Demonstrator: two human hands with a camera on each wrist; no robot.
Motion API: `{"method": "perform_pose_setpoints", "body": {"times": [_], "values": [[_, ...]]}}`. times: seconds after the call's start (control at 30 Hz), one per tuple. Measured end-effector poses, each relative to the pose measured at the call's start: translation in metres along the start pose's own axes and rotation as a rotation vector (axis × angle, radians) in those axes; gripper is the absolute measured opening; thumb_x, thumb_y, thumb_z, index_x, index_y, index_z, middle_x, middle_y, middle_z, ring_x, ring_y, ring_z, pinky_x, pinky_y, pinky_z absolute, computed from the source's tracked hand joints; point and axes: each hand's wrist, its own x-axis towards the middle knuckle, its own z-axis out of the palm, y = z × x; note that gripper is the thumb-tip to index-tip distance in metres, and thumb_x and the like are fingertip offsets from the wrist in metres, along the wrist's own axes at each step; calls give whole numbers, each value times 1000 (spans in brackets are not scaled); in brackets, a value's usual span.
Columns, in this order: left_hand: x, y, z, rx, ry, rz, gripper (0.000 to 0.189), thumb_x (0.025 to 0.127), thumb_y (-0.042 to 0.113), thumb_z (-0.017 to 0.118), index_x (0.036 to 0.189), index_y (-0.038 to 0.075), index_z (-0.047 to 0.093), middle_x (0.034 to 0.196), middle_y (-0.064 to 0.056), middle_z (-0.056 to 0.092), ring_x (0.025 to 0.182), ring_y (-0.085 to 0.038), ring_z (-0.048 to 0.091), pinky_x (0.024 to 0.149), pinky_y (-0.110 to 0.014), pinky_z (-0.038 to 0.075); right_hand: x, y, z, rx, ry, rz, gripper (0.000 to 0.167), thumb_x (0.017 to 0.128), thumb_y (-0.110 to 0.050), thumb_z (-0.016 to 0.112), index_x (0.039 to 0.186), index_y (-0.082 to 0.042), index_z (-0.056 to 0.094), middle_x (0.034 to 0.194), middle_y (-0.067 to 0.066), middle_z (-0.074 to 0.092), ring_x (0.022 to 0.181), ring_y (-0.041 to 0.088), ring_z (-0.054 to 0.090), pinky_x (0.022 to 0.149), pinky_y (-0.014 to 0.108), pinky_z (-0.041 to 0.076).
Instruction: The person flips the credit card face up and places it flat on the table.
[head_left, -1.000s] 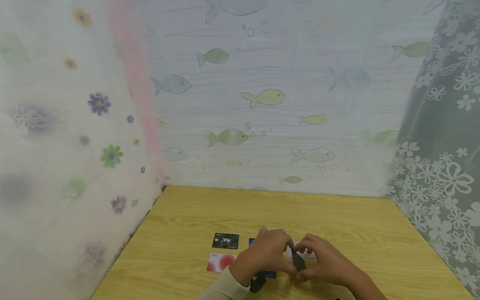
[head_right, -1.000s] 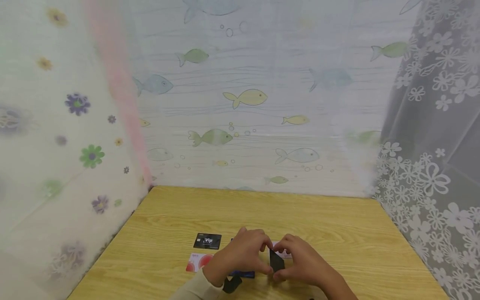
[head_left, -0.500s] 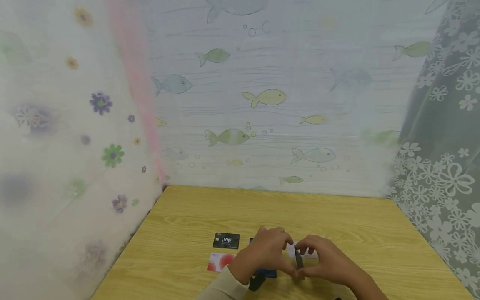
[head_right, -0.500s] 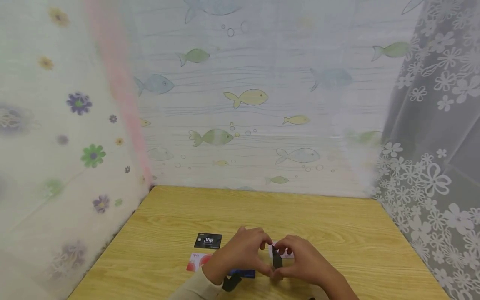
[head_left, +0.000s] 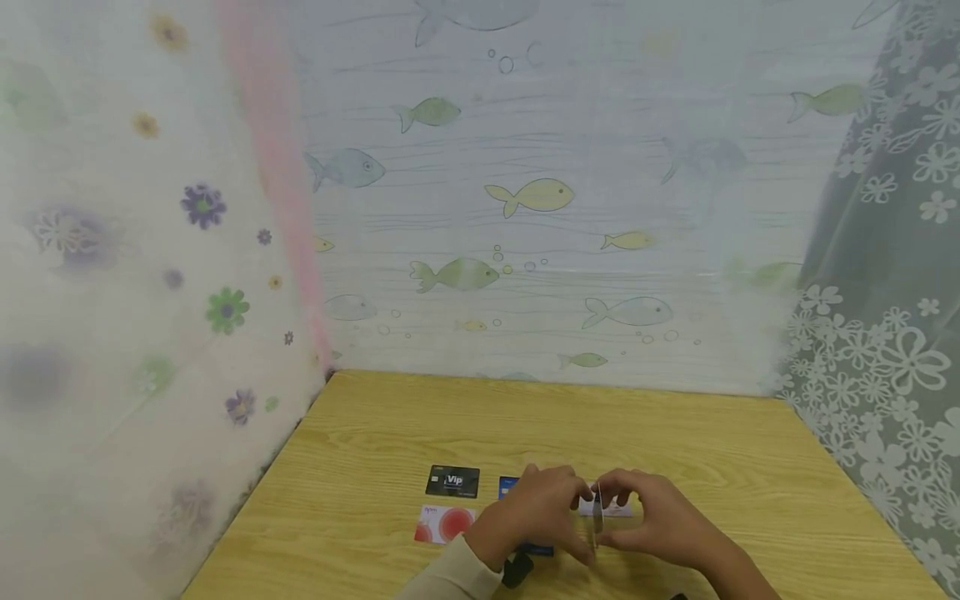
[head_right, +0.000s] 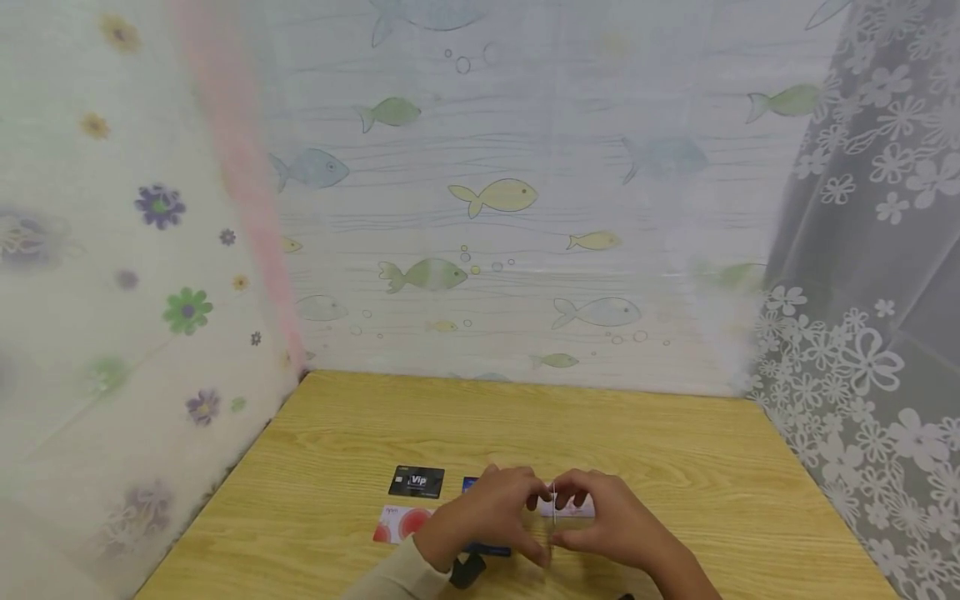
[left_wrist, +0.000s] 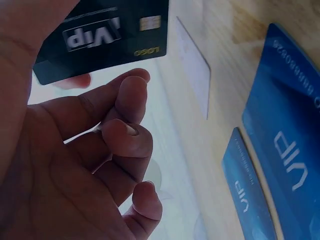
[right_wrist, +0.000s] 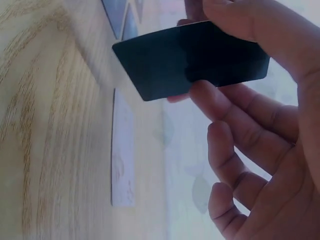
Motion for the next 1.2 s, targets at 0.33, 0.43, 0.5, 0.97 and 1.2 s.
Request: {"method": "perform_pose_setpoints", "body": {"times": [0.33,0.43,0.5,0.97,1.2], "values": [[1,-1,5,-27,19,6,52,68,60,92,111,33,77,86,20,61,71,5,50,73,-31,35,-5,0,-2,48,-4,39,46,84,-39,87,123,-25,68,109,-14,71,90,14,62,73,32,46],[2,-1,5,-31,32,1,46,69,58,92,105,33,79,82,20,60,69,4,49,71,-30,32,-7,2,-3,47,1,44,47,83,-40,87,123,-23,68,109,-15,71,89,14,62,72,32,45],[2,-2,6,-27,39,-1,43,70,57,92,104,33,79,80,21,59,68,4,49,70,-30,31,-8,4,-4,39,6,48,48,83,-42,87,123,-23,68,110,-15,71,88,13,61,72,31,45],[2,0,6,58,28,-25,38,68,57,91,95,33,79,73,22,54,64,2,49,70,-30,30,-20,17,-6,40,10,66,45,83,-37,88,121,-23,68,107,-15,69,86,9,56,70,28,42],[5,-3,10,110,20,-21,37,69,60,88,95,36,78,77,23,57,65,2,49,71,-31,31,-25,24,-8,49,-8,111,42,84,-38,86,120,-27,68,113,-12,69,87,8,58,71,28,43]]}}
